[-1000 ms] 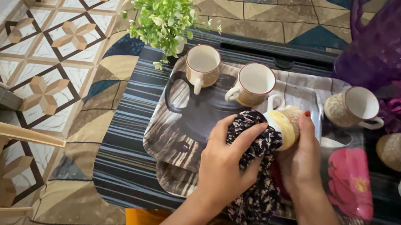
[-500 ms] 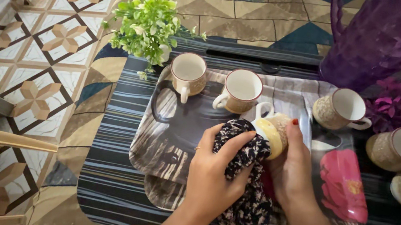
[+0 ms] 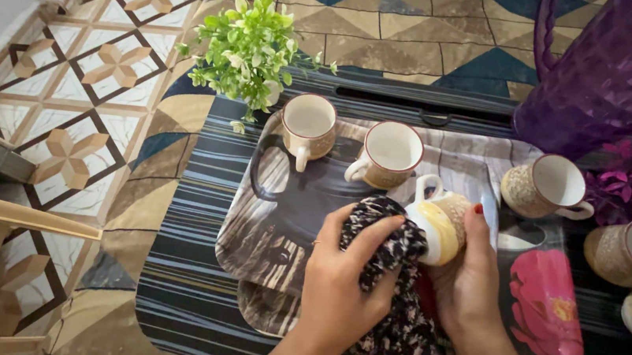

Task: The person wipes the exterior of several ceramic mugs with a patterned cloth. They handle the mugs one at a time, rotating each to clean all sides, and place them back on a tray. The task is performed at a table with a patterned floor visible in the background.

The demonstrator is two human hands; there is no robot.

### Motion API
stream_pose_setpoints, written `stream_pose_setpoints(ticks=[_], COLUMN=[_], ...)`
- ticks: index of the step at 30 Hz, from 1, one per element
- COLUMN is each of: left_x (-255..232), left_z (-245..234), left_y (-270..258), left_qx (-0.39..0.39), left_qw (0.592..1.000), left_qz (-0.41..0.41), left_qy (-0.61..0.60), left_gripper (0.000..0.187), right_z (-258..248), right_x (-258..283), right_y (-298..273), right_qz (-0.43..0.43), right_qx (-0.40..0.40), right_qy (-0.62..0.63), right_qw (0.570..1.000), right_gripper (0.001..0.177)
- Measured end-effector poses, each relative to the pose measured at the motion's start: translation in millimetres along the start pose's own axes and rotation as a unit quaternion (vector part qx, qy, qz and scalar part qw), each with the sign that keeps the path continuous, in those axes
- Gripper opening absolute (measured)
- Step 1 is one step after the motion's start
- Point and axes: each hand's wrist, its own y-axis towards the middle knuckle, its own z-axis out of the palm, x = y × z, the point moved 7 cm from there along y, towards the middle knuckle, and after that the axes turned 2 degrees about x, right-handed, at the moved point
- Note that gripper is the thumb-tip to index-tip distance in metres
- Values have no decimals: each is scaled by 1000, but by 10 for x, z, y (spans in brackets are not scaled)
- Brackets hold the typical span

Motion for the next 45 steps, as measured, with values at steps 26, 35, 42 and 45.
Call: stream_pose_setpoints(ticks=[26,35,42,45], left_x=[117,-33,-33,-26], left_z=[26,-24,35,55], left_y=[-154,-179,-210,-217], left_qx=[12,11,41,47], left_qw=[1000,994,990,990], left_qz=[13,109,136,131], left_qy=[-20,15,11,10], left_gripper=[93,77,78,77], right_z=[81,56,-51,-27], right_x=[-23,-28,-53,-73], right_y=[-27,-3,72,73], right_qz=[-80,-50,-44,-29], right_qx=[25,12,7,31], right_qy=[-79,-88,-86,-35], right_qw=[993,995,995,998], right_gripper=[44,45,44,42])
